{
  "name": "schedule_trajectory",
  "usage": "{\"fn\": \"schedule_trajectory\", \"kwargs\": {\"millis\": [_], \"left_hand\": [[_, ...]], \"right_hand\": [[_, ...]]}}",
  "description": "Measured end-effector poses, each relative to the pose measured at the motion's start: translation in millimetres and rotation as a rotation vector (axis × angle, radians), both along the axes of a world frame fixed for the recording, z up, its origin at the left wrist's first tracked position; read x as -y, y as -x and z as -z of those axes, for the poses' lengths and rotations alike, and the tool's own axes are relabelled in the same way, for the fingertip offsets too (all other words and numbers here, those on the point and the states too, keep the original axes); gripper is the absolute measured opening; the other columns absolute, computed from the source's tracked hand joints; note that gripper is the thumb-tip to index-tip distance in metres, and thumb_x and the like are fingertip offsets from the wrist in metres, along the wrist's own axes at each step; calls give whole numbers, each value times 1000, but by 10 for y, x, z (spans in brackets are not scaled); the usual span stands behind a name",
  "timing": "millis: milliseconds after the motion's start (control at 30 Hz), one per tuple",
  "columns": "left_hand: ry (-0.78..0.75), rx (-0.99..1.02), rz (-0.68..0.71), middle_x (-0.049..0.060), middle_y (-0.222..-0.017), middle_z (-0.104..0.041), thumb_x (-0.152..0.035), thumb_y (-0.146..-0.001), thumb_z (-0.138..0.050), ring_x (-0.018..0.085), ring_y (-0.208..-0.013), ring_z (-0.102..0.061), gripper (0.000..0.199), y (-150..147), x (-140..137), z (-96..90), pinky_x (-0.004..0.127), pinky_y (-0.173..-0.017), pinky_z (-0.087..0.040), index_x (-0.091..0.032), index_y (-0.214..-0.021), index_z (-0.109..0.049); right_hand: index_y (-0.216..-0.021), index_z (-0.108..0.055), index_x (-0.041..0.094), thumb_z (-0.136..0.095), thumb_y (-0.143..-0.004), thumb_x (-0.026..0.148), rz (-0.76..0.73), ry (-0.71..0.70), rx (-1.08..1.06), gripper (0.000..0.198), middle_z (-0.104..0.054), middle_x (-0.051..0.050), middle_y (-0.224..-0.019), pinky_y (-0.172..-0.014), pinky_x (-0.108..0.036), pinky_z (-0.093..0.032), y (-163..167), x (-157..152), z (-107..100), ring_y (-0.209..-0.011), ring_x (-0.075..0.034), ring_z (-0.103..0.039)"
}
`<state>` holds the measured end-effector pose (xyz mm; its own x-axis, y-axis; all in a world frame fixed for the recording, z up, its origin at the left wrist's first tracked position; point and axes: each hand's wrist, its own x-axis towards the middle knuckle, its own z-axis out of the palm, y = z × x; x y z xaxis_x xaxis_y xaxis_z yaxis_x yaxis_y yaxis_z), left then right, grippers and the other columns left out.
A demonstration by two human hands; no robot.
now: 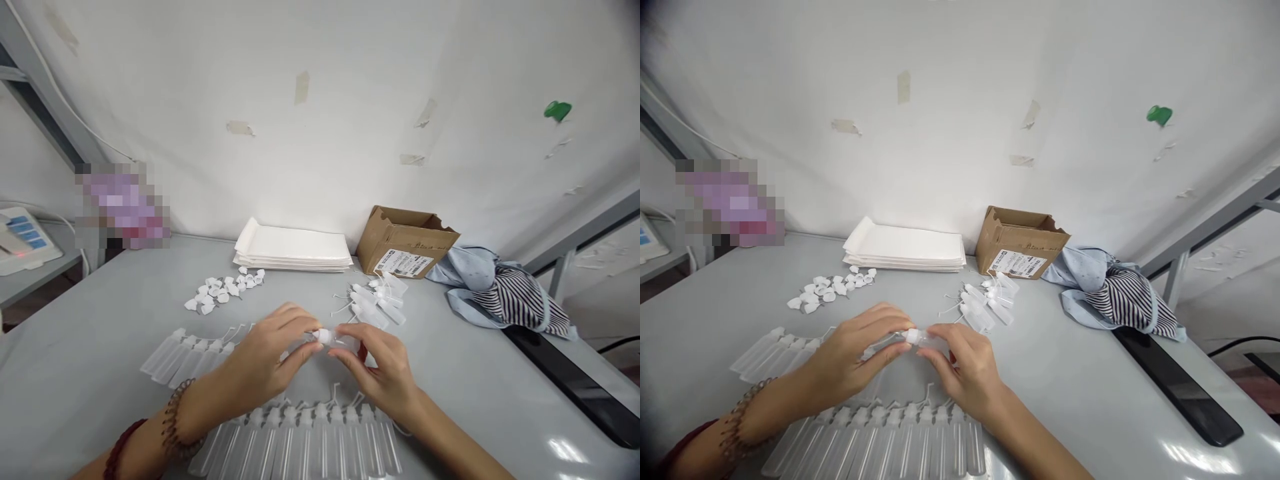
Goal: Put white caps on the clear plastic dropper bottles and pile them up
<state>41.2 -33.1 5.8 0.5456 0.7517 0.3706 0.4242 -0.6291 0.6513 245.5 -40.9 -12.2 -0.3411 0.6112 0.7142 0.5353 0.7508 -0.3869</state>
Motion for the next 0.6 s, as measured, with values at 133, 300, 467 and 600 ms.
{"fn": "schedule_trajectory", "kwargs": {"millis": [133,300,467,600], "left_hand": [[291,25,-218,8,-111,-57,-44,-88,-52,22,-94,-54,38,-20,29,-121,26,-63,-47,-22,-119,-49],[604,82,-84,-3,-60,-49,-51,-92,-37,12,-57,-46,43,-58,26,-118,23,-54,-37,-18,-69,-53],[641,71,-19,-4,-60,-48,-45,-91,-42,11,-56,-43,38,-76,38,-117,22,-53,-35,-17,-68,-53],[473,33,-14,-2,-65,-55,-36,-92,-46,12,-62,-49,30,-77,42,-137,22,-58,-38,-16,-75,-61]], "right_hand": [[-102,-58,18,-61,-85,14,5,-65,-17,17,-71,-7,-82,-44,-22,-47,5,7,5,-60,-14,-61],[-102,-58,15,-59,-84,7,-6,-225,55,20,-72,-10,-82,-52,-27,-50,13,2,17,-66,-17,-64],[-100,-60,14,-57,-84,3,3,-305,86,19,-72,-13,-84,-50,-27,-47,16,1,-9,-66,-18,-64],[-99,-60,13,-57,-82,1,-3,-301,73,20,-71,-13,-83,-48,-27,-45,12,-7,-1,-65,-18,-63]]}}
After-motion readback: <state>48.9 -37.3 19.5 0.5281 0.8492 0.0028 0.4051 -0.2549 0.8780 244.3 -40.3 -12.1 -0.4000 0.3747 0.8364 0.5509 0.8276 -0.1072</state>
